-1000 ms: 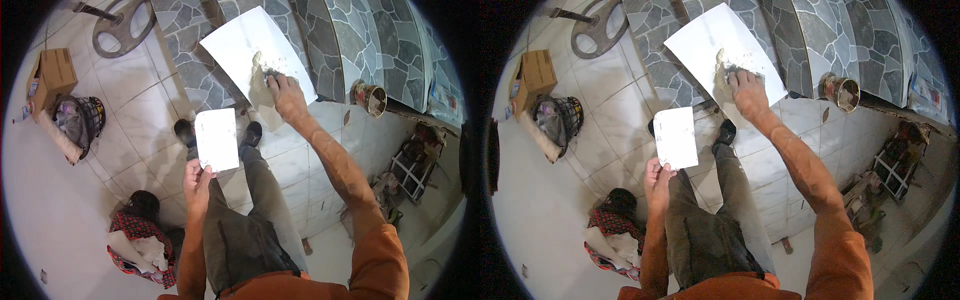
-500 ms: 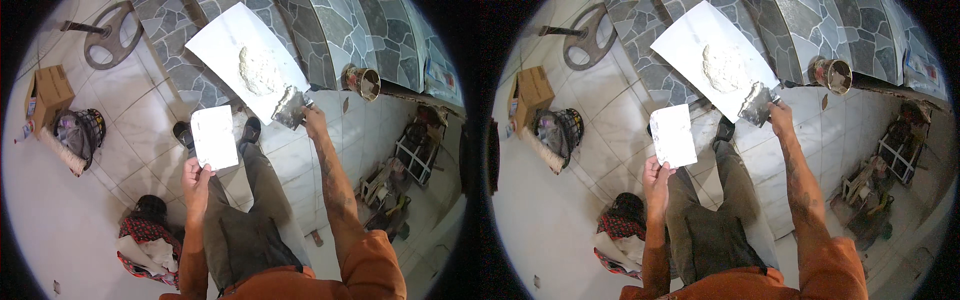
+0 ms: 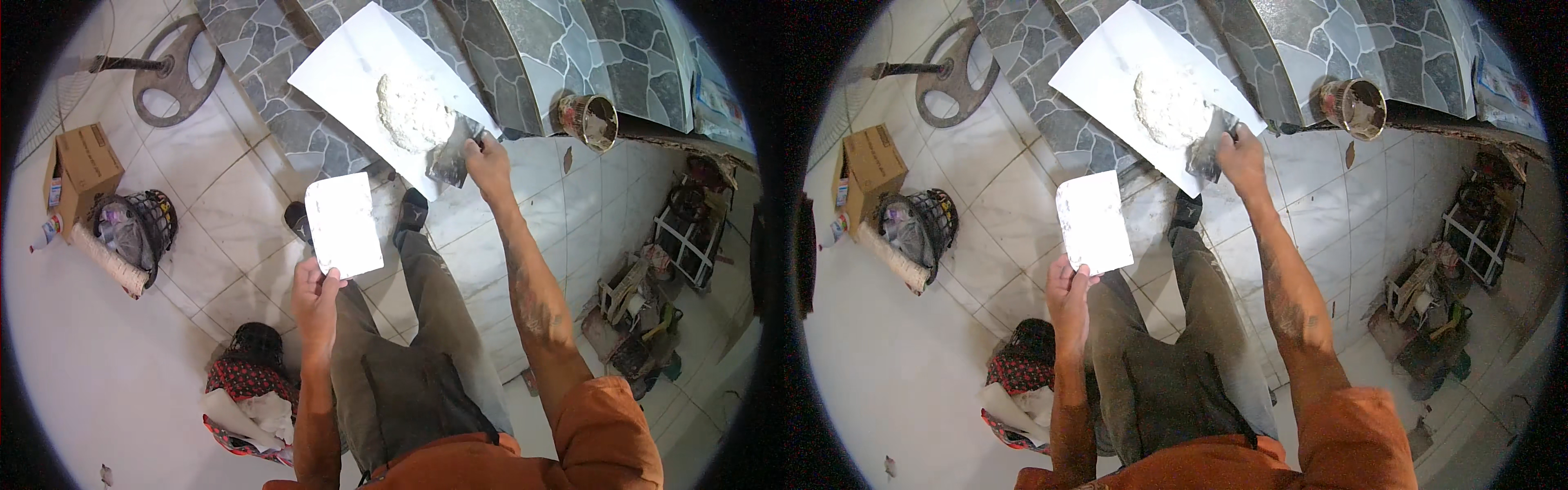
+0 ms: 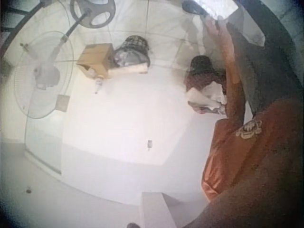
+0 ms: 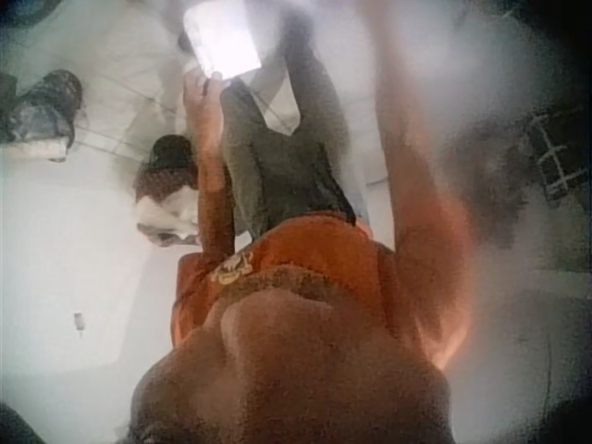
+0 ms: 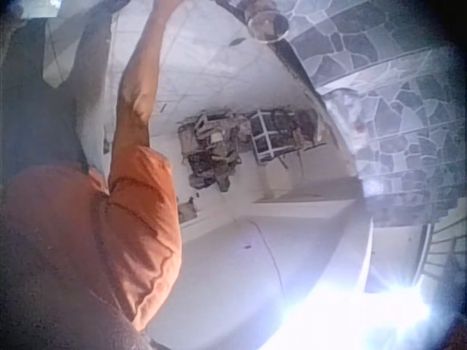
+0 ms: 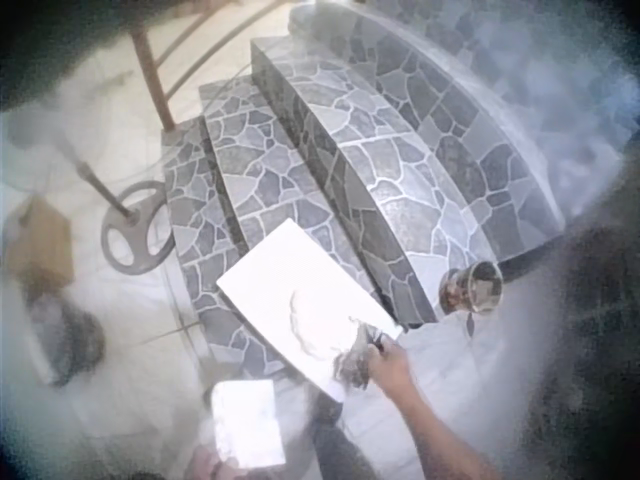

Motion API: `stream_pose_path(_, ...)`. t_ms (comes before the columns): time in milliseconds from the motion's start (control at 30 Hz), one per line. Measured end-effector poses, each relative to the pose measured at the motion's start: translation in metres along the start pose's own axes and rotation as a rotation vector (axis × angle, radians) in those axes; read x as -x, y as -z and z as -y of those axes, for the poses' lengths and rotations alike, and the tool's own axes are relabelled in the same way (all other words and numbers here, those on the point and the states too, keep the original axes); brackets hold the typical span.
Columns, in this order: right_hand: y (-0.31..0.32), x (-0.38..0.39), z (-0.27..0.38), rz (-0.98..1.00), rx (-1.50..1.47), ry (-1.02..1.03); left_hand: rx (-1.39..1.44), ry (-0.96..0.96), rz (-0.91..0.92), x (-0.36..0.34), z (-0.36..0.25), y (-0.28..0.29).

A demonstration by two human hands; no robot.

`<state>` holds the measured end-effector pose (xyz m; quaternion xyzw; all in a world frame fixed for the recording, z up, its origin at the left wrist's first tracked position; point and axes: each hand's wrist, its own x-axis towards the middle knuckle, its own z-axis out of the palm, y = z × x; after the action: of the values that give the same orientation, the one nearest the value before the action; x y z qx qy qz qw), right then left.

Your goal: The person pours a mixture from a cup onto a white sheet on a step and uses two metal trowels to fold and mix the white paste until smooth.

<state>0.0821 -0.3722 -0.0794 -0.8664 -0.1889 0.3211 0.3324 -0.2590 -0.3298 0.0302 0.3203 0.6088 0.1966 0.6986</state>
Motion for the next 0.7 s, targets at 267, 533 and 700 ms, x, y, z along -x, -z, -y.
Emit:
stream_pose_path(267, -0.018, 0.000, 0.067, -0.069, 0.402, 0.454, -0.097, -0.045, 0.023, -0.013, -0.012, -0.025)
stream_pose_path(533, -0.002, 0.010, 0.061, -0.003, 0.109, 0.046, -0.431, -0.425, 0.069, -0.057, -0.047, -0.092)
stream_pose_path(700, -0.003, 0.019, 0.075, -0.046, 0.099, 0.080, -0.671, -0.729, 0.050, -0.076, -0.050, -0.145)
